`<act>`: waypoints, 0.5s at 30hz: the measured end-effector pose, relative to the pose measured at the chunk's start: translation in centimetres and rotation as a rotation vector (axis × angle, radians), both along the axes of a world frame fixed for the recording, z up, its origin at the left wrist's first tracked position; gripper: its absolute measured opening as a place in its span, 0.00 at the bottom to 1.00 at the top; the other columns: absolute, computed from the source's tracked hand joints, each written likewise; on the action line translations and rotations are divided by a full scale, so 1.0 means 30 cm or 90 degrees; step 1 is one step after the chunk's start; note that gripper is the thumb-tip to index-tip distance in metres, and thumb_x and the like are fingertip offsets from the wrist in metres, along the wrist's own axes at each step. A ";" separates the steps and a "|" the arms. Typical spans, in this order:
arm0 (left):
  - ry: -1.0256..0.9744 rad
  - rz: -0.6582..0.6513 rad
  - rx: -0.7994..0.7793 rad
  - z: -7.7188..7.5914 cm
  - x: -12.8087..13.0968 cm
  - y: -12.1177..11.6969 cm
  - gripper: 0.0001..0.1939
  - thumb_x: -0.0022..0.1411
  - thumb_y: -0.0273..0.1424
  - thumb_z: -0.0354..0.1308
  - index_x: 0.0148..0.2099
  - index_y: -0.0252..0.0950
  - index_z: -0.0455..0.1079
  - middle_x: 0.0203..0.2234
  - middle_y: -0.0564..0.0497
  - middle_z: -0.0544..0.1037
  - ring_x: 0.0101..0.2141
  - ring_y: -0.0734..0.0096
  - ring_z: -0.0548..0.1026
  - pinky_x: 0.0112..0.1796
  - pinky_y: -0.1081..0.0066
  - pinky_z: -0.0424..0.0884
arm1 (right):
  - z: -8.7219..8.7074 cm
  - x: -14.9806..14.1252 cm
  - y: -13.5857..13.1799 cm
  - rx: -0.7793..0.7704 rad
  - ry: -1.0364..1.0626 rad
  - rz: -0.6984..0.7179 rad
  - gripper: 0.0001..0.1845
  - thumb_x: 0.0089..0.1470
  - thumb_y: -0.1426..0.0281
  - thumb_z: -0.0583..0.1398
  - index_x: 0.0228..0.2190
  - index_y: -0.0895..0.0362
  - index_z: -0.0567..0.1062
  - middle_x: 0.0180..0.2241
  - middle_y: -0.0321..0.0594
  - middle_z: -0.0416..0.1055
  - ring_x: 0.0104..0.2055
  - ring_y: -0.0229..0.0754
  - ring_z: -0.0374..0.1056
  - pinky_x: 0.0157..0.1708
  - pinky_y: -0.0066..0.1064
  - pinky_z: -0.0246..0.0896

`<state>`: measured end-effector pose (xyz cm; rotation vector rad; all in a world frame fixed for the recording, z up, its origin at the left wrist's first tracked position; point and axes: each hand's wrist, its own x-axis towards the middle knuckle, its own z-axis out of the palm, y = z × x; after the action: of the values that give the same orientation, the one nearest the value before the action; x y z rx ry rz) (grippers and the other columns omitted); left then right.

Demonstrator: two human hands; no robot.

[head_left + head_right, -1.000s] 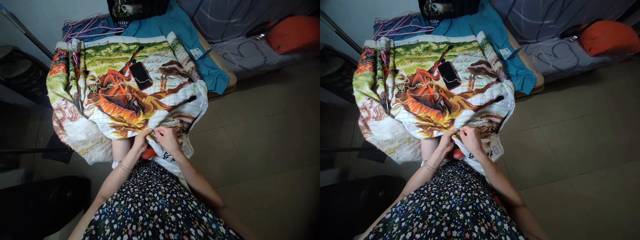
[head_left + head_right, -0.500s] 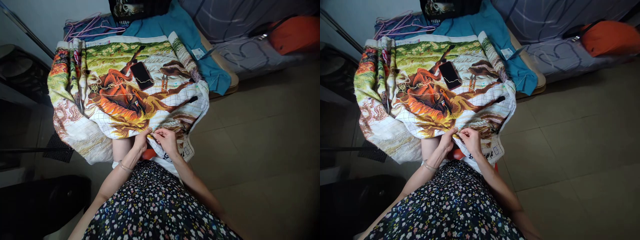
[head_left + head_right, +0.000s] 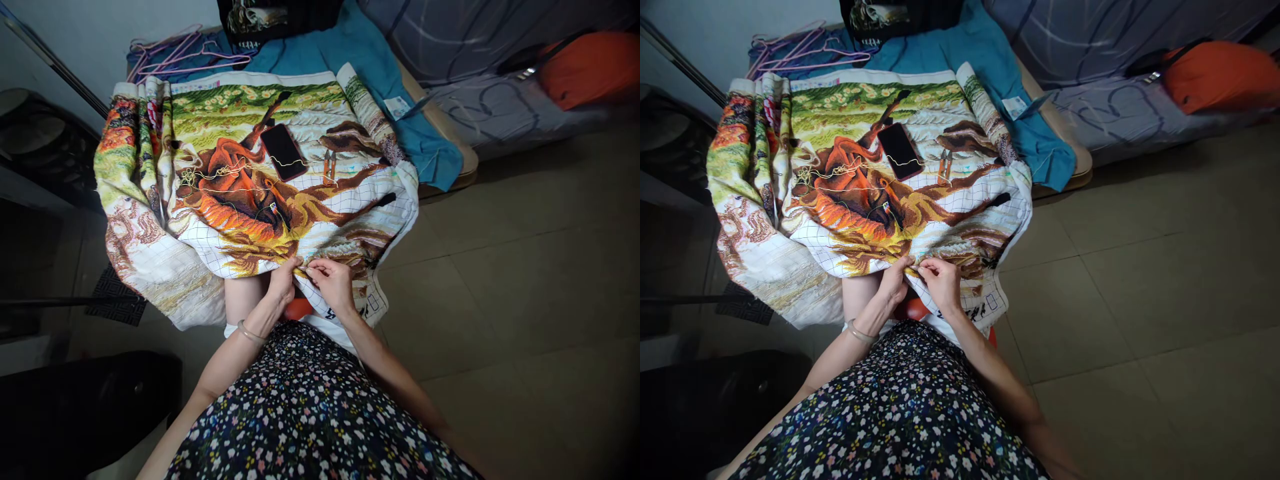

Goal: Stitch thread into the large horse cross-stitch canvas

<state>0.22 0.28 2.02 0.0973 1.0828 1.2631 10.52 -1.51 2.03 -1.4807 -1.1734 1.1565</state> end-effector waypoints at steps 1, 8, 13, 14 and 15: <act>0.000 -0.006 -0.004 -0.002 -0.001 0.000 0.08 0.37 0.24 0.63 0.25 0.32 0.69 0.19 0.56 0.71 0.23 0.77 0.66 0.33 0.71 0.62 | 0.001 -0.001 0.001 0.003 -0.007 -0.001 0.10 0.45 0.64 0.61 0.25 0.59 0.77 0.23 0.40 0.74 0.24 0.38 0.66 0.22 0.27 0.60; -0.007 -0.021 -0.008 -0.008 -0.004 -0.004 0.06 0.39 0.25 0.63 0.24 0.33 0.68 0.18 0.56 0.70 0.23 0.77 0.65 0.35 0.70 0.62 | 0.013 -0.010 0.009 -0.009 -0.002 -0.019 0.09 0.44 0.65 0.61 0.24 0.59 0.76 0.23 0.40 0.74 0.24 0.38 0.66 0.24 0.28 0.62; -0.021 -0.011 0.004 0.014 0.000 -0.011 0.11 0.38 0.25 0.67 0.28 0.33 0.71 0.22 0.54 0.74 0.26 0.75 0.70 0.39 0.69 0.65 | 0.024 -0.013 0.019 -0.039 0.031 -0.033 0.10 0.43 0.64 0.63 0.26 0.58 0.73 0.22 0.38 0.71 0.21 0.37 0.65 0.23 0.29 0.63; -0.026 -0.010 0.017 0.021 0.001 -0.013 0.13 0.37 0.25 0.68 0.30 0.33 0.72 0.23 0.54 0.75 0.27 0.74 0.71 0.41 0.69 0.66 | 0.029 -0.012 0.022 -0.043 0.037 -0.036 0.11 0.42 0.64 0.63 0.28 0.58 0.72 0.22 0.37 0.71 0.21 0.38 0.65 0.22 0.29 0.63; -0.031 -0.009 0.032 0.028 0.002 -0.015 0.15 0.37 0.25 0.69 0.31 0.34 0.72 0.25 0.53 0.76 0.30 0.72 0.73 0.42 0.68 0.66 | 0.035 -0.010 0.024 -0.044 0.038 -0.036 0.12 0.42 0.64 0.63 0.30 0.58 0.72 0.22 0.36 0.71 0.21 0.38 0.66 0.23 0.29 0.63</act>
<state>0.28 -0.17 2.86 0.1112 1.0072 1.2745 10.23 -0.78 3.07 -1.5113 -1.0539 1.2058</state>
